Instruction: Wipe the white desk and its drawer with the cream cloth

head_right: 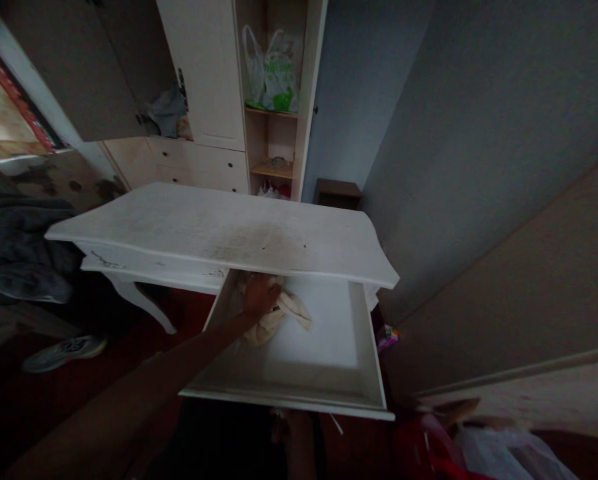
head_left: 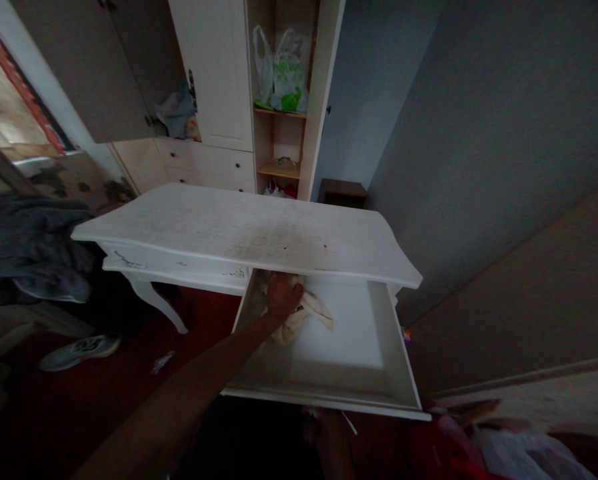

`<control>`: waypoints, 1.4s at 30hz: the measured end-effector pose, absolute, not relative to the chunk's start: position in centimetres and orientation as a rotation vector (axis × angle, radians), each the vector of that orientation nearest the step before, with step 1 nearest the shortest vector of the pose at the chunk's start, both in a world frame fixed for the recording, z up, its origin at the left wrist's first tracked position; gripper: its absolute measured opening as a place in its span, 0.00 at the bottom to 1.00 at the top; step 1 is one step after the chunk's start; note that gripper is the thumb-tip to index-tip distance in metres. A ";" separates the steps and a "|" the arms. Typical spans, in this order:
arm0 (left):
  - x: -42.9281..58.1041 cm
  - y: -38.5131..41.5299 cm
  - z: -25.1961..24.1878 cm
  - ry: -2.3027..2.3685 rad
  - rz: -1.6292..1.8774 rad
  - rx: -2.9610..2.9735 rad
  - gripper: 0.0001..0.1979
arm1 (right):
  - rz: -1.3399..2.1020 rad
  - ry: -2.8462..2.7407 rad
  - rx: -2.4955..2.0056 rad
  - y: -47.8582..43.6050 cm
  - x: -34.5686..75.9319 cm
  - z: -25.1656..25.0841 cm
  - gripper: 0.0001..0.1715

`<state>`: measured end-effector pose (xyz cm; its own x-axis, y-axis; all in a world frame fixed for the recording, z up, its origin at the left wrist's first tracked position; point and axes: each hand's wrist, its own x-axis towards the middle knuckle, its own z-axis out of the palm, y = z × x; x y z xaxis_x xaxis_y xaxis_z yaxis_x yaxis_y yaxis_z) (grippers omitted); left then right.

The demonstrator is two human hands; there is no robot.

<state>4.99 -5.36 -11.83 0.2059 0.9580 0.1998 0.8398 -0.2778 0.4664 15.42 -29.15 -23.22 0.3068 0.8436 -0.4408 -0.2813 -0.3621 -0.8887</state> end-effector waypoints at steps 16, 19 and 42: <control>13.3 -6.3 -12.2 1.345 0.658 2.322 0.23 | 1.315 -0.508 -1.594 -30.0 15.3 -22.3 0.21; 15.6 -5.6 -12.0 1.117 0.558 2.427 0.24 | 1.314 -0.497 -1.620 -30.4 15.3 -21.7 0.21; 18.7 -9.6 -13.0 0.238 0.283 2.617 0.15 | 1.389 -0.600 -1.494 -30.8 15.1 -22.6 0.18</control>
